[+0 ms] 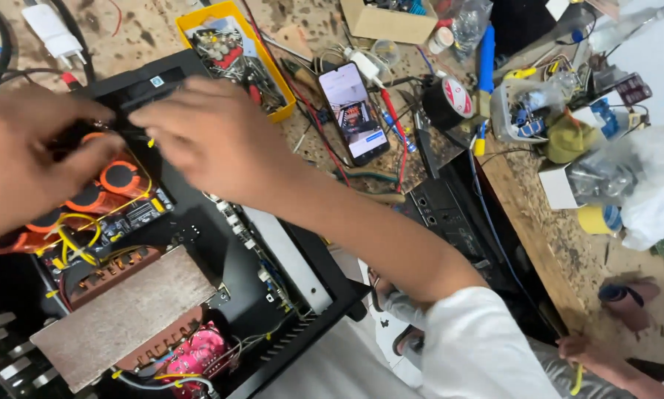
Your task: Soldering wires and electronic components inside an amplifier chassis on a repair bench.
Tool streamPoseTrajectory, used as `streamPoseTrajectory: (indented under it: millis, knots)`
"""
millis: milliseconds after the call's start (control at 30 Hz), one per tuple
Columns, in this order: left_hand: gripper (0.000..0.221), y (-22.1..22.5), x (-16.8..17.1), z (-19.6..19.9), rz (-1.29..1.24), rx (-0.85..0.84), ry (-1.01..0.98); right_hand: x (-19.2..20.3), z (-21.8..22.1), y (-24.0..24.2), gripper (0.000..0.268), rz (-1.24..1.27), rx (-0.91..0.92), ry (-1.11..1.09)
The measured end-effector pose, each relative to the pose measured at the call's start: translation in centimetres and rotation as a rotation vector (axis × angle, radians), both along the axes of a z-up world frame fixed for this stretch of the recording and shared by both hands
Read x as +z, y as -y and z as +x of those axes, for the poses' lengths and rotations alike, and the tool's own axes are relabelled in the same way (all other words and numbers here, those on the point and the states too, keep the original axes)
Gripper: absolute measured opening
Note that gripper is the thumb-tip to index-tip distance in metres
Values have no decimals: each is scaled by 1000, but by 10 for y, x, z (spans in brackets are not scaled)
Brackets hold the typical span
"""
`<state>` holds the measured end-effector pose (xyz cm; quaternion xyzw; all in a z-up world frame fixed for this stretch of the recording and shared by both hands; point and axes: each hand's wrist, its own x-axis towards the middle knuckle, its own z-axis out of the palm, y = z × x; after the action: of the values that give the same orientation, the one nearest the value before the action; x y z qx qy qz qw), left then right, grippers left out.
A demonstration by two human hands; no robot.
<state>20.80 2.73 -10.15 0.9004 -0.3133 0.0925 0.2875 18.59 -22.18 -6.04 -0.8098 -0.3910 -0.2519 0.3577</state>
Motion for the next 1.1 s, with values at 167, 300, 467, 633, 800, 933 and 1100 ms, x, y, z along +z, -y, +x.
streamPoseTrajectory:
  millis: [167, 300, 467, 633, 800, 933, 1100]
  knots:
    - [37, -3, 17, 3, 487, 81, 213, 61, -82, 73, 24, 117, -255, -217]
    - [53, 0, 38, -8, 503, 35, 145, 58, -153, 81, 20, 241, -654, -424]
    - [65, -1, 39, -13, 524, 11, 155, -4, -205, 83, 21, 336, -496, -443]
    - [60, 4, 40, -15, 576, 13, 221, -7, -208, 74, 13, 260, -526, -422]
    - [55, 11, 40, -24, 598, 57, 233, 1, -198, 77, 25, 178, -397, -484]
    - [61, 23, 40, -30, 492, -13, 174, 9, -194, 72, 20, 71, -439, -453]
    - [18, 36, 72, -52, 122, -81, -266, 12, -189, 74, 25, 4, -293, -419]
